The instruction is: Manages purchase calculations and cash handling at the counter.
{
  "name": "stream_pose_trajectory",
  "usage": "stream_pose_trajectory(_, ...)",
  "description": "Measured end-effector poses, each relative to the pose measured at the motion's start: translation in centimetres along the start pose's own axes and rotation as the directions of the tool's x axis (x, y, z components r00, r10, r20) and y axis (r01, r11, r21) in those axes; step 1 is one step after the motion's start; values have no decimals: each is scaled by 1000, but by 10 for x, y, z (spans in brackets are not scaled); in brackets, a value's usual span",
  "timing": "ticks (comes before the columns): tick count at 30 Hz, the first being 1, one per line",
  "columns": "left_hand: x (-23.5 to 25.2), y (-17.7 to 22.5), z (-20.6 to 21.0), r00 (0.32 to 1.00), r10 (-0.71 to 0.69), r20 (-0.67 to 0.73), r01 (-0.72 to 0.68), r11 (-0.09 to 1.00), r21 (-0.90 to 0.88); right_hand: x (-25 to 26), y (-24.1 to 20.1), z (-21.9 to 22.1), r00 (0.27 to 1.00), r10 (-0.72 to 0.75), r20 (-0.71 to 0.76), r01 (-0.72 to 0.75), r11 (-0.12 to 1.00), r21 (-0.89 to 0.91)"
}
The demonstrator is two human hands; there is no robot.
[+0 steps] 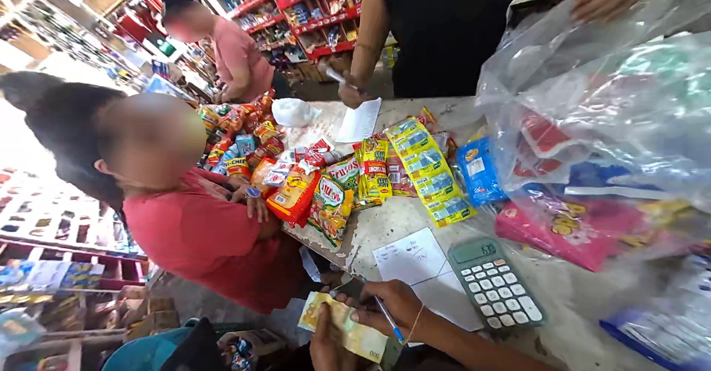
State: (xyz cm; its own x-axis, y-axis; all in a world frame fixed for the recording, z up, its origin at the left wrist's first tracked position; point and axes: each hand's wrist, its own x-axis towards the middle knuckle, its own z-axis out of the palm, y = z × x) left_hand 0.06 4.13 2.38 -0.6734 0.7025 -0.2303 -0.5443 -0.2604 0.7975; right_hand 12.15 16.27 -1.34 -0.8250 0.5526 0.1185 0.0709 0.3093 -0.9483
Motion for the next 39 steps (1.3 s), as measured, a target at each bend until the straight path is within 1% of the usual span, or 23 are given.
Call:
stream_pose_trajectory(2,4,6,5,1000,10,14,-8,991,-136,-8,6,3,996,16,92,-15,1000,-4)
stream_pose_trajectory(4,6,7,6,1000,-19,9,20,966,-260,-15,10,3,989,-2,149,-3,1000,31)
stream_pose_trajectory(6,11,1,-1,997,-54,53,69,937,-343,-20,9,-4,977,-8,214,-1,999,40)
stream_pose_trajectory(8,13,-7,-8,994,-84,65,103,914,-392,-25,10,-11,971,6,241,-4,1000,-12)
stream_pose_trajectory(9,13,-9,-11,994,-102,47,113,909,-400,-29,13,-13,982,1,187,6,999,-35)
stream_pose_trajectory(10,14,-9,-15,992,-123,24,123,909,-398,-33,18,-13,996,-5,91,10,999,-51)
stream_pose_trajectory(11,15,-9,-19,989,-146,-8,132,914,-383,-36,24,-13,999,-9,-32,7,998,-66)
stream_pose_trajectory(12,15,-8,-23,985,-169,-34,144,917,-372,-38,31,-13,988,-8,-154,-6,996,-86)
stream_pose_trajectory(14,14,-5,-34,976,-201,-78,162,922,-352,-37,42,-14,932,-8,-363,-33,994,-107)
stream_pose_trajectory(16,9,-4,-41,967,-231,-109,181,920,-346,-32,52,-19,878,22,-478,-62,996,-69)
stream_pose_trajectory(18,4,-10,-47,957,-259,-134,202,919,-337,-29,57,-22,859,65,-508,-75,997,1)
stream_pose_trajectory(19,1,-13,-48,951,-274,-141,216,918,-332,-28,57,-22,858,75,-509,-83,997,8)
stream_pose_trajectory(23,-10,-31,-40,928,-347,-135,284,894,-346,-30,60,-17,868,42,-495,-104,990,-98)
stream_pose_trajectory(27,-15,-42,-30,900,-422,-109,367,869,-333,-29,63,-17,867,26,-498,-90,990,-105)
stream_pose_trajectory(31,-8,-41,-25,890,-451,-71,412,860,-300,-28,61,-17,863,28,-504,-92,990,-102)
stream_pose_trajectory(33,-1,-39,-22,891,-452,-39,431,871,-234,-28,60,-18,864,34,-503,-98,990,-102)
stream_pose_trajectory(36,11,-38,-19,898,-440,4,439,898,35,-27,60,-18,857,36,-514,-106,989,-108)
stream_pose_trajectory(37,16,-38,-16,900,-436,7,433,896,99,-27,61,-18,855,32,-517,-103,989,-110)
stream_pose_trajectory(38,20,-38,-12,901,-435,14,430,895,114,-26,62,-18,851,24,-524,-92,990,-104)
stream_pose_trajectory(39,23,-36,-8,898,-439,22,435,896,90,-26,62,-17,848,18,-529,-78,993,-91)
